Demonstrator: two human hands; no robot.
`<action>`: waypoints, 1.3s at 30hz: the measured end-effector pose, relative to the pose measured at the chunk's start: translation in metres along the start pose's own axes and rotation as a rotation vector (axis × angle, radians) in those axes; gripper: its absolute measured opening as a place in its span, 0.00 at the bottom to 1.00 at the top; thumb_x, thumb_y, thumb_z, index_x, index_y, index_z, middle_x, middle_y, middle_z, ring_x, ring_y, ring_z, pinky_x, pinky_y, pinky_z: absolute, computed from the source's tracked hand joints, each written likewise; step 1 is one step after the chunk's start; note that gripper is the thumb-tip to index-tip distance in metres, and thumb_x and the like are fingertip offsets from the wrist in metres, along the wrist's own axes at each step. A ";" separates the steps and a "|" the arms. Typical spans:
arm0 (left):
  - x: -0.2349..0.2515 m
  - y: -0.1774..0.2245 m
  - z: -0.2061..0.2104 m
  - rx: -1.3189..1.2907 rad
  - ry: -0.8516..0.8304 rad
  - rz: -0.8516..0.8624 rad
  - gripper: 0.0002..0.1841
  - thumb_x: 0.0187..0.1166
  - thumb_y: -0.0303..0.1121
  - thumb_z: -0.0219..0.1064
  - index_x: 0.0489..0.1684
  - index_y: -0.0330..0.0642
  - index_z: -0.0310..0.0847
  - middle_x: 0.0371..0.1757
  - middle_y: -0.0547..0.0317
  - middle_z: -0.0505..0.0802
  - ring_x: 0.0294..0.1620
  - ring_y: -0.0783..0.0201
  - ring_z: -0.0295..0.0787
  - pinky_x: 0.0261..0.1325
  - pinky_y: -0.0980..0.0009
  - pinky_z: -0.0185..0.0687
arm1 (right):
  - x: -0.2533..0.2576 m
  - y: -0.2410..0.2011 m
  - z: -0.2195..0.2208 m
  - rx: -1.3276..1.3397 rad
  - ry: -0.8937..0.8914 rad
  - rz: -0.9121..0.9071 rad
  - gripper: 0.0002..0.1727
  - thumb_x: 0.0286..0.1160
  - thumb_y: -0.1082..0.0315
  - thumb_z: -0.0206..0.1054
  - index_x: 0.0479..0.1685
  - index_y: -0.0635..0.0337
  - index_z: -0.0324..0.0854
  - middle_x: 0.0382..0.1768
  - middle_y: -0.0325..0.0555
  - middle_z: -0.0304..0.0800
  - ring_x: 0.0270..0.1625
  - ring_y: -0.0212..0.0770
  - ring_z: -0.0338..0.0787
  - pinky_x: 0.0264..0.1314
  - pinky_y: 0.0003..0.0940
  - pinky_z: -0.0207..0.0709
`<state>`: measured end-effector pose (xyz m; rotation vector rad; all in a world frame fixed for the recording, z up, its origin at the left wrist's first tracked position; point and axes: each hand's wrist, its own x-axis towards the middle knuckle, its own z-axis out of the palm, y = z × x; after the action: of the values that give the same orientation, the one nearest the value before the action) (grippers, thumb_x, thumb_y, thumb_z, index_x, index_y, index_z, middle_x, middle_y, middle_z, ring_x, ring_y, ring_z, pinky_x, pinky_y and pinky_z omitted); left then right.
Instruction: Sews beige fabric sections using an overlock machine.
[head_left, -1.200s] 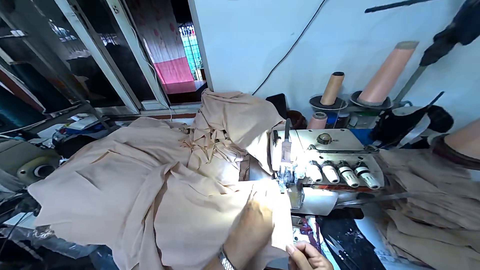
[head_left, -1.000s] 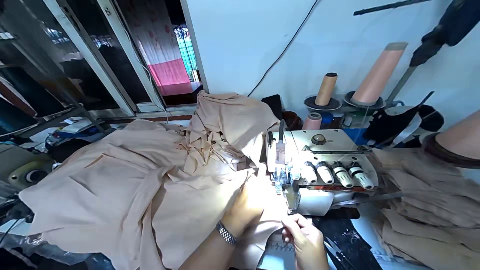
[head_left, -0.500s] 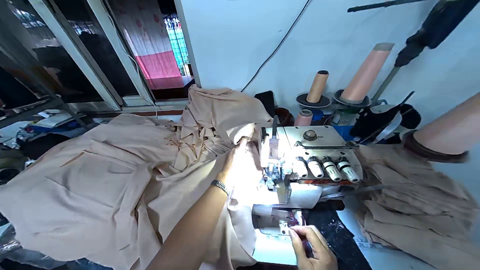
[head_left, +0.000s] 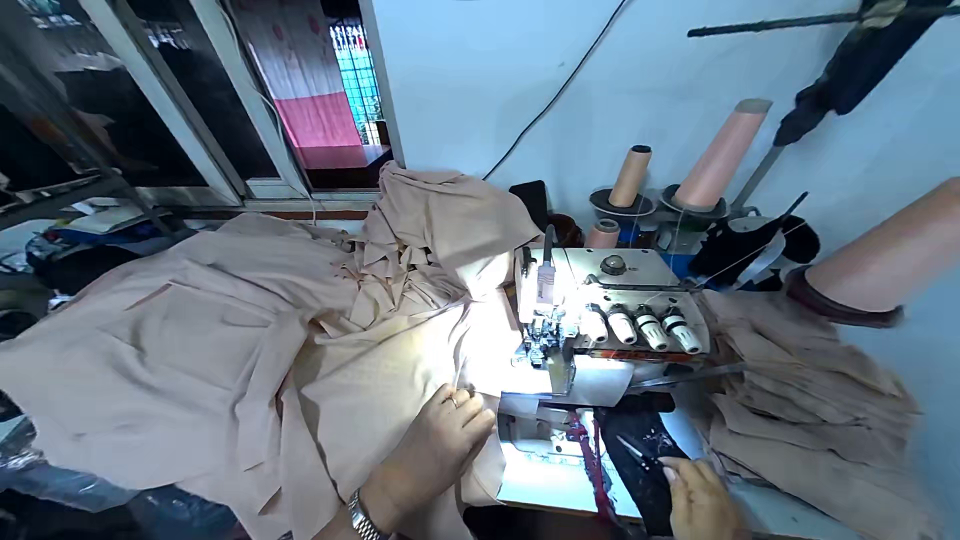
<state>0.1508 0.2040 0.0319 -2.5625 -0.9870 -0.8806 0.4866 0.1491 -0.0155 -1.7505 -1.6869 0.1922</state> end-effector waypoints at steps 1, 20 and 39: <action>-0.009 0.001 -0.001 0.034 -0.078 0.004 0.13 0.89 0.39 0.56 0.43 0.46 0.87 0.40 0.59 0.92 0.47 0.58 0.88 0.60 0.58 0.78 | 0.006 0.002 -0.001 0.020 0.014 0.005 0.15 0.83 0.78 0.53 0.50 0.80 0.85 0.47 0.77 0.86 0.54 0.75 0.87 0.62 0.67 0.78; -0.049 0.015 -0.005 0.072 -0.366 -0.056 0.11 0.76 0.47 0.68 0.31 0.52 0.86 0.37 0.57 0.90 0.49 0.49 0.89 0.63 0.41 0.75 | 0.114 -0.023 0.018 1.028 0.646 0.609 0.07 0.89 0.76 0.54 0.57 0.67 0.72 0.38 0.40 0.72 0.32 0.25 0.75 0.38 0.21 0.74; -0.049 0.018 -0.004 0.022 -0.408 -0.096 0.06 0.79 0.39 0.67 0.34 0.51 0.86 0.38 0.58 0.89 0.52 0.50 0.87 0.70 0.41 0.69 | 0.092 0.011 0.011 0.603 0.546 0.335 0.20 0.81 0.76 0.61 0.70 0.78 0.73 0.56 0.63 0.85 0.51 0.39 0.87 0.57 0.33 0.82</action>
<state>0.1323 0.1634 0.0041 -2.7545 -1.2263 -0.3660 0.5029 0.2398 0.0020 -1.4307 -0.8249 0.3025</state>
